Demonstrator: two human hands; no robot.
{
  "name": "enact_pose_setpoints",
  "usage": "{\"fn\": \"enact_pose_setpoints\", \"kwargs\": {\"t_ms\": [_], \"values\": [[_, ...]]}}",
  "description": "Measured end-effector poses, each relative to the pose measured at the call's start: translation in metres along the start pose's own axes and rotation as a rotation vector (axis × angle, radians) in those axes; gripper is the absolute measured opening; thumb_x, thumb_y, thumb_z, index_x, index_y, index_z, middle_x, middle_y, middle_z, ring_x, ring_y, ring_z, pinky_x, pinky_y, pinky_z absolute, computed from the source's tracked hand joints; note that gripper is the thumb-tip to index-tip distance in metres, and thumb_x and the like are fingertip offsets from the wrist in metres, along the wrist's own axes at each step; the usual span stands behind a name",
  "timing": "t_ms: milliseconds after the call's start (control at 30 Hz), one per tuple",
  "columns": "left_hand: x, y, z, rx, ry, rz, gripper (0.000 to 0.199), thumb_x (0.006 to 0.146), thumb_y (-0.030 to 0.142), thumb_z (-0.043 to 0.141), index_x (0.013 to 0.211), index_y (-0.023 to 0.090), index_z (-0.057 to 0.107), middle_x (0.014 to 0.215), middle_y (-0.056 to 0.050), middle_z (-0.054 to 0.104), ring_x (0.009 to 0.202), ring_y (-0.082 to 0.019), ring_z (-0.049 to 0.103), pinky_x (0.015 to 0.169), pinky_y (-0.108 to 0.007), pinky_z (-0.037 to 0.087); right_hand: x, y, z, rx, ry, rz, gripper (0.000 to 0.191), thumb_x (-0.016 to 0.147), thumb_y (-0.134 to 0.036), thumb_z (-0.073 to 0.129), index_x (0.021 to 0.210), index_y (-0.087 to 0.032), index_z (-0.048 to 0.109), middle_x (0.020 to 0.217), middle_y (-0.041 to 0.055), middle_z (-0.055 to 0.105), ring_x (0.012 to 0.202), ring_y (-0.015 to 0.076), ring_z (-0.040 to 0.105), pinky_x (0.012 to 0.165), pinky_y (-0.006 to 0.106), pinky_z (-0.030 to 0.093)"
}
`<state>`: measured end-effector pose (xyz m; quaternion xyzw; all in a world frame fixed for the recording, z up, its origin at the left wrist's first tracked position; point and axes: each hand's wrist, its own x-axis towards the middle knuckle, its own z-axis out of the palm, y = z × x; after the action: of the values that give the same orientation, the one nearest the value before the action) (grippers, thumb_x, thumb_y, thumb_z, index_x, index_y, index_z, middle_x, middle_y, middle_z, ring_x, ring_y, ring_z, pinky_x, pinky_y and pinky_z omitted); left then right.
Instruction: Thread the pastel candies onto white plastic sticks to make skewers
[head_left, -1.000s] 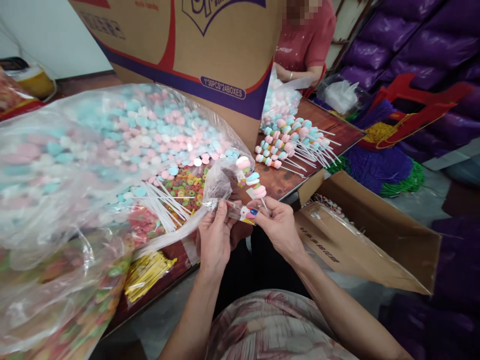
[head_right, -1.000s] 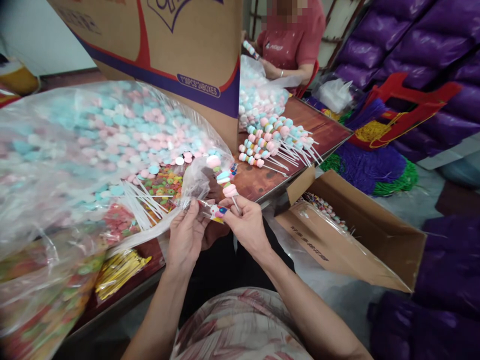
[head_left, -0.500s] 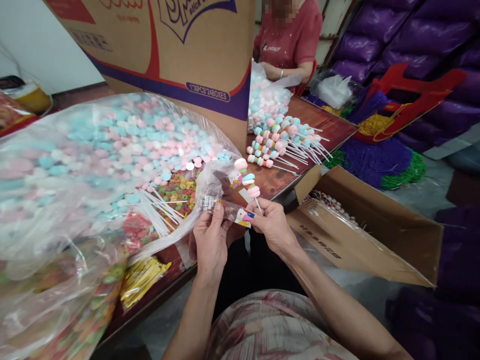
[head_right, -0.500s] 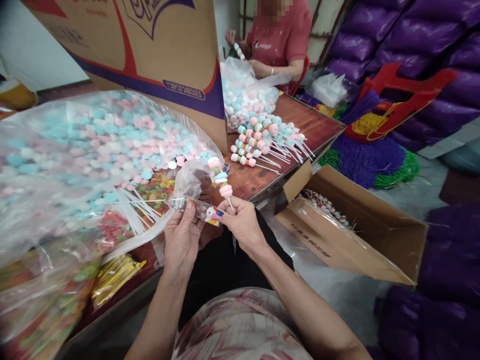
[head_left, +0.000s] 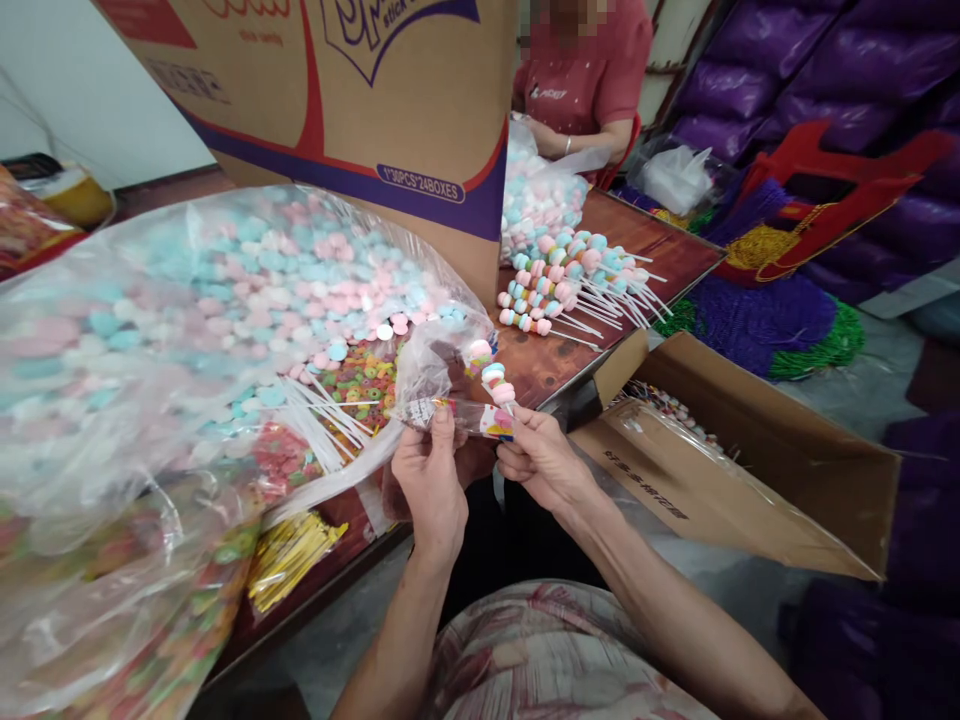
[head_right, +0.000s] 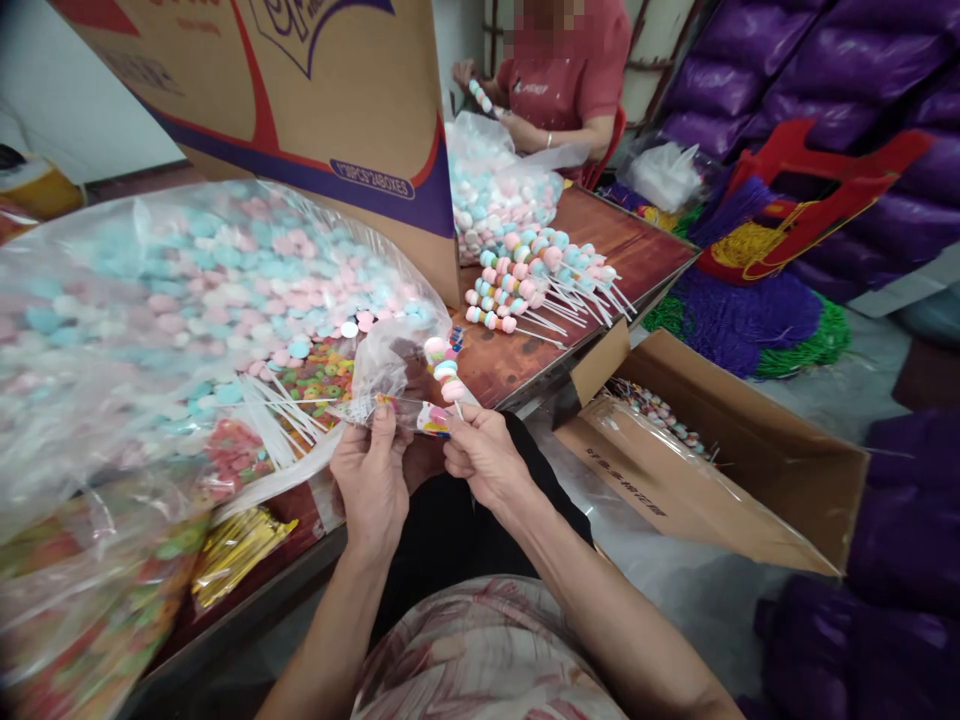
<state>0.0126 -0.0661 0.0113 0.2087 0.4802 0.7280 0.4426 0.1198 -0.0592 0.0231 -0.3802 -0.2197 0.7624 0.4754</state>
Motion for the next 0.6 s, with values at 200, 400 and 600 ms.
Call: {"fn": "enact_pose_setpoints", "kwargs": {"t_ms": [200,400,600], "values": [[-0.004,0.004,0.006,-0.030,-0.004,-0.046,0.027,0.072,0.037,0.080,0.082,0.016,0.068,0.078,0.002,0.065,0.068,-0.007,0.056,0.064,-0.019,0.047,-0.004,0.003,-0.002,0.021,0.012,-0.011,0.044,0.064,-0.042,0.087,0.071,-0.018,0.050,0.047,-0.0151,0.025,0.039,0.0003,0.011,0.038,0.017,0.008],[0.009,0.013,0.001,-0.127,0.077,-0.098,0.029,0.068,0.035,0.084,0.081,0.016,0.066,0.076,0.003,0.066,0.063,-0.006,0.057,0.061,-0.019,0.045,-0.009,-0.015,-0.013,0.002,0.005,-0.060,0.047,0.068,-0.054,0.082,0.073,-0.017,0.054,0.048,-0.0148,0.019,0.040,0.0013,0.010,0.039,0.018,0.009],[0.021,0.016,-0.002,-0.223,0.043,-0.296,0.027,0.070,0.032,0.084,0.084,0.017,0.067,0.078,0.002,0.070,0.068,-0.008,0.064,0.068,-0.021,0.046,-0.016,-0.016,-0.015,-0.306,0.115,-0.325,0.044,0.088,-0.061,0.060,0.079,-0.018,0.059,0.052,-0.0104,0.023,0.044,0.0054,0.016,0.041,0.021,0.011]]}}
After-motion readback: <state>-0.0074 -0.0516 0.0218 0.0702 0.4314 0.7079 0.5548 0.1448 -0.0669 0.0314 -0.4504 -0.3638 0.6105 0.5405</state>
